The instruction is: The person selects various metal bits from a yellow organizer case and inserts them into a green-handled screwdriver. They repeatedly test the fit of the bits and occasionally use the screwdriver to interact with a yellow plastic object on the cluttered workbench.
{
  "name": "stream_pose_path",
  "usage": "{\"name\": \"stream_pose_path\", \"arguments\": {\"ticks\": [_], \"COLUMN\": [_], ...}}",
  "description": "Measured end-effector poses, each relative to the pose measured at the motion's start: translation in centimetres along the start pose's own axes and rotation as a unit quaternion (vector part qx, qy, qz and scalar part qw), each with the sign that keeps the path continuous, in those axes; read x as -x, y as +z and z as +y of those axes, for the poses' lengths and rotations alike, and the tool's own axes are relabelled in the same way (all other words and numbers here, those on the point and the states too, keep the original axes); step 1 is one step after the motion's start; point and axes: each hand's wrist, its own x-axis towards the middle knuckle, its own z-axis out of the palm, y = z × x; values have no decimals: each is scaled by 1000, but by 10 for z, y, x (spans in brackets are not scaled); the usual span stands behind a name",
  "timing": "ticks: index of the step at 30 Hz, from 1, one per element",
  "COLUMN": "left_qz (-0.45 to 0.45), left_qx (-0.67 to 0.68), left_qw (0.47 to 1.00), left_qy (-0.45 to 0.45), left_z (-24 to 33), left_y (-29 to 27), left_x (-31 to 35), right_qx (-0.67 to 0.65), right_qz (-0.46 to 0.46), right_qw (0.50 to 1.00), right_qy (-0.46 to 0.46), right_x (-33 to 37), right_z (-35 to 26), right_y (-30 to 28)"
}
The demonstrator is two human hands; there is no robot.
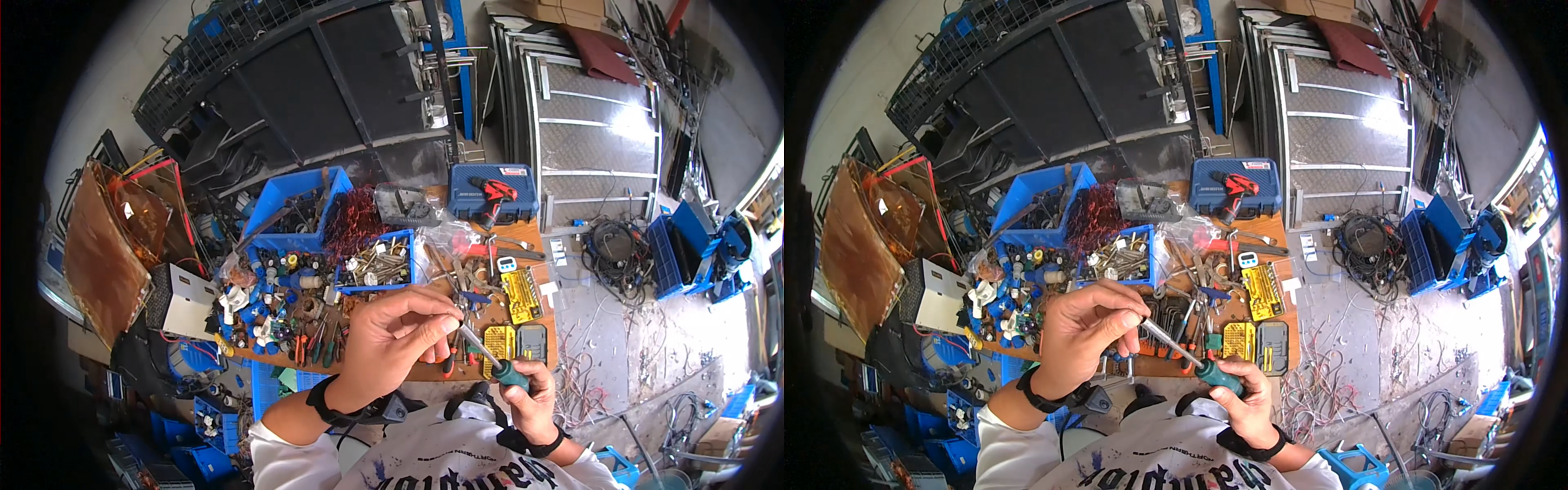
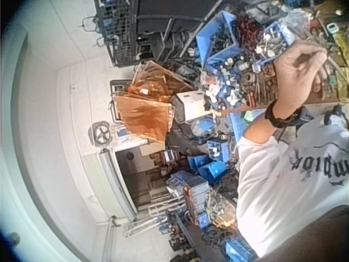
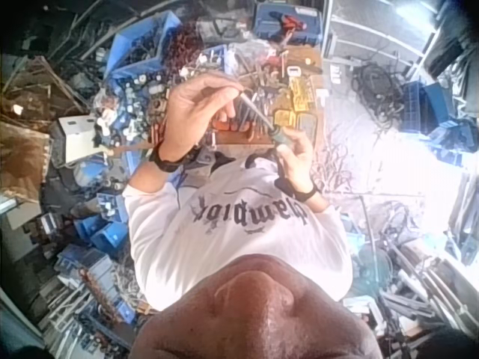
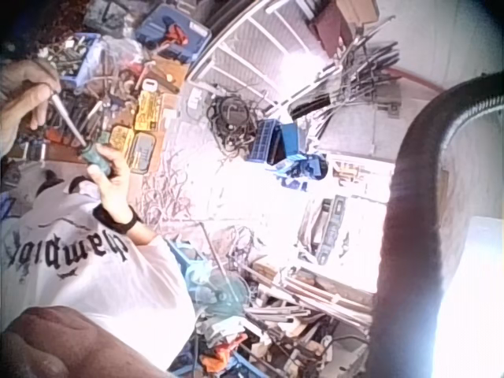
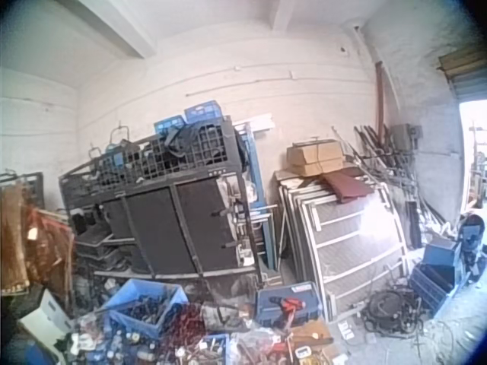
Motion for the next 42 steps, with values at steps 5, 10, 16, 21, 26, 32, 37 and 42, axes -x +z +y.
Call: {"name": "stream_pose_path", "arguments": {"ticks": [5,10,16,21,26,32,37,42], "left_qz": [8,18,0,-22,-47,-20,8,61], "left_qx": [22,20,-2,-33,-65,-79,-70,-87], "left_qw": [1000,1000,1000,999,997,997,997,993], "left_qy": [7,3,-9,-3,16,-20,-33,-53], "left_z": [-5,-7,-6,-9,-9,-22,-28,-44], "left_y": [2,6,5,5,7,5,14,20], "left_x": [2,1,-2,-5,-14,-17,-20,-32], "right_qx": [28,87,42,29,95,45,55,77], "right_qz": [-5,-4,4,8,40,22,-3,22], "right_qw": [999,995,999,999,994,999,998,997], "right_qy": [-19,-53,-12,-17,-43,2,-8,-1], "right_x": [0,-1,0,1,0,-4,-8,-6], "right_z": [-1,5,1,3,-1,-3,-8,0], "right_y": [1,-6,-7,-12,-10,-15,-19,-39]}}
